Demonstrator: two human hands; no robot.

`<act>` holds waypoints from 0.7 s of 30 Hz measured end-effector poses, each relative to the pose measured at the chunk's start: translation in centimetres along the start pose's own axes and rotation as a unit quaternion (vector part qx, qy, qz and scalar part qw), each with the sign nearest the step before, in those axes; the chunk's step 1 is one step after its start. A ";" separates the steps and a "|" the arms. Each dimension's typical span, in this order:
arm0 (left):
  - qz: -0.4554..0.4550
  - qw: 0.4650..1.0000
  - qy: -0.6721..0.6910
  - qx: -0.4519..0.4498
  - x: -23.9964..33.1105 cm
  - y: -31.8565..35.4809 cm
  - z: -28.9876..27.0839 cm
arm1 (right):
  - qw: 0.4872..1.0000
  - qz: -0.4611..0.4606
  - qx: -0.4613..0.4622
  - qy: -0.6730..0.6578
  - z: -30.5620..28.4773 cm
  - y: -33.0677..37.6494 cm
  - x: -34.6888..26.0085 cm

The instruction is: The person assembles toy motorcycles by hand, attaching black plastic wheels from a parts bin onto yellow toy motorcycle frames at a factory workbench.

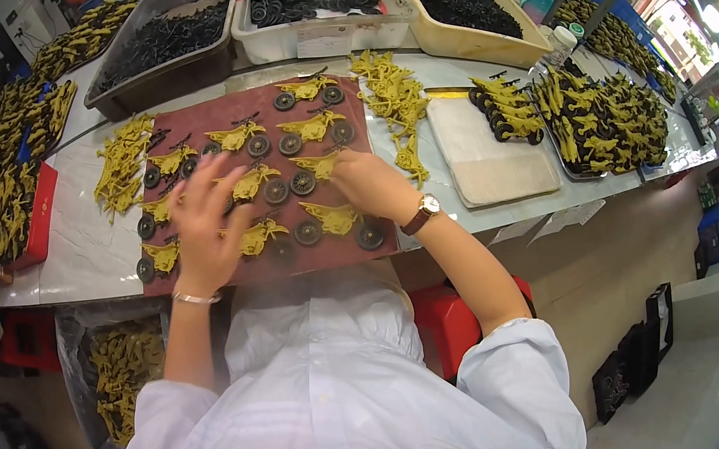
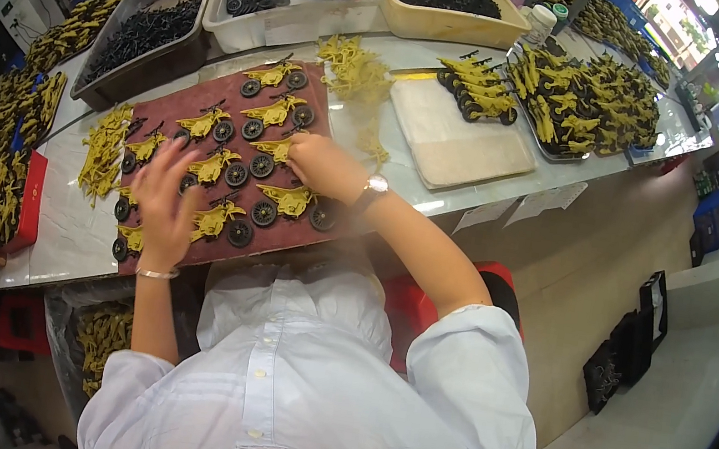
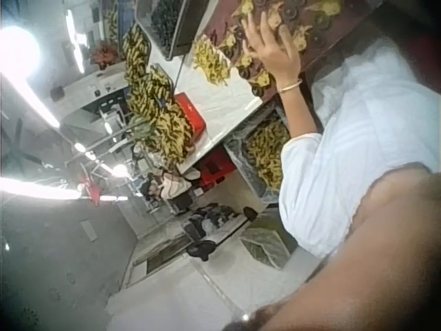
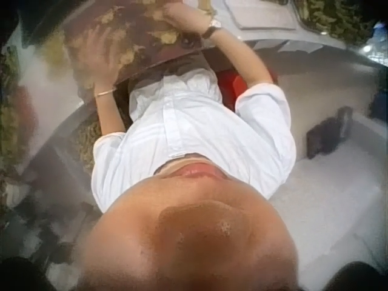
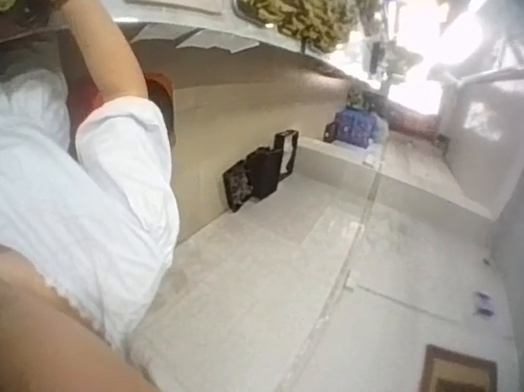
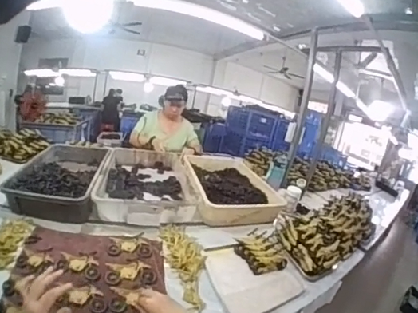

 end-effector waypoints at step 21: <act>-0.432 0.726 0.230 0.483 -26.9 24.7 -11.1 | 0.886 0.220 0.385 0.134 -19.7 -9.4 33.8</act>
Point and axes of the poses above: each hand's wrist, its own y-axis away from the middle knuckle, its own z-axis out of the palm, x = y × z, the point moved 8 cm from there along -y, towards the middle knuckle, and after that the axes turned 7 degrees about x, right-handed, at the moved point
